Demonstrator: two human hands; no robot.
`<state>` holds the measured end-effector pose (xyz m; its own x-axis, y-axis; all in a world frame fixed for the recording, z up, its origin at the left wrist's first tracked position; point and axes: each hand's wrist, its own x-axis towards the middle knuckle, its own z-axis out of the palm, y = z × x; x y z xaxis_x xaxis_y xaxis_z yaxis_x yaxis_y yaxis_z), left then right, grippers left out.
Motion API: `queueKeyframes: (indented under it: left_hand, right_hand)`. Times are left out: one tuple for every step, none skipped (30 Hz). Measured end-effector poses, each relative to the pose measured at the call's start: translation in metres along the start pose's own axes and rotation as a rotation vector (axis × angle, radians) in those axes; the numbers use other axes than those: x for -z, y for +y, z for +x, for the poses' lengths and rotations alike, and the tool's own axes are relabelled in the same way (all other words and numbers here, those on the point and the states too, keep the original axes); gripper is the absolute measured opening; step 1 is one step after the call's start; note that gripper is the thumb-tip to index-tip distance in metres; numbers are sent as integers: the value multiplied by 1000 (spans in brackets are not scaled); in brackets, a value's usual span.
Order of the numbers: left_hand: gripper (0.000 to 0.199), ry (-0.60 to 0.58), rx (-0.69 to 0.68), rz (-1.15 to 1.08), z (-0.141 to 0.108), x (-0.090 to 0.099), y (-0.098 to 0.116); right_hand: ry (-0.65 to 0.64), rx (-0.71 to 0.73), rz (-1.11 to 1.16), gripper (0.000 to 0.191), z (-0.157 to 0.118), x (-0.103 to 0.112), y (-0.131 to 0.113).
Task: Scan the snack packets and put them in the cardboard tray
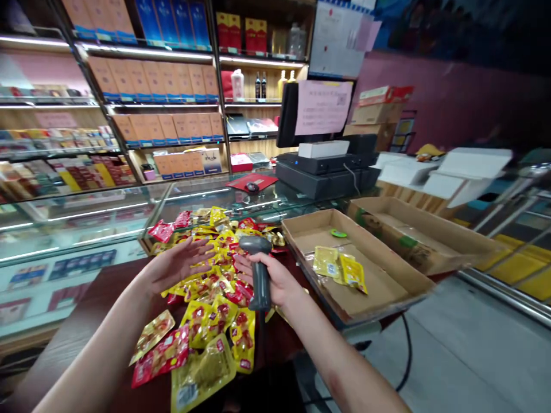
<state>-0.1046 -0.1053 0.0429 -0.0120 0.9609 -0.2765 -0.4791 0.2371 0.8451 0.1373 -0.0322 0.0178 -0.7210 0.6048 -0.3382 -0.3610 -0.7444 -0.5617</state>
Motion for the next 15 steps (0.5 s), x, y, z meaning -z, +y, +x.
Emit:
queueKeyframes:
  left_hand:
    - [36,39,-49,-16,-7,11,1]
    - [37,85,-97,-24,-13,20,1]
    - [37,139,-141,-24,-18,30,0]
    - [37,202,-180,-16,-23,38,-3]
    - [37,270,-211,-2,-26,44,-7]
    - [38,337,-235,14,-29,50,-11]
    - [38,396,-253,31,-31,54,-17]
    - [38,445,-266,43,-33,57,-24]
    - [38,478,-276,49,-35,59,-30]
    - [38,499,-286,52,-37,60,-37]
    - [39,515,-292,61,-38,61,-44]
    - [41,532,-295,86,-38,62,-51]
    - [43,554,-293,134,-38,62,-58]
    - [45,584,-289,207,-37,63,-64]
    - [46,619,-283,302,-35,64,-70]
  right_hand:
    - [-16,-18,-5,16,6,-5,7]
    - [-28,-34,-11,17,13,-9,14]
    - [-34,-44,-17,18,19,-12,20]
    - [-31,-47,-24,19,25,-15,25]
    - [-19,-43,-34,18,30,-17,30]
    - [3,-32,-46,17,36,-19,35]
    - [35,-13,-59,15,40,-20,39]
    - [72,12,-73,14,44,-21,42]
    - [109,36,-91,13,47,-21,45]
    - [142,57,-109,14,49,-21,48]
    - [169,74,-125,14,51,-20,50]
    - [186,85,-140,14,52,-20,52]
    - [193,88,-152,14,53,-19,54]
    - [192,86,-164,13,54,-19,56]
    - [191,86,-176,13,55,-18,57]
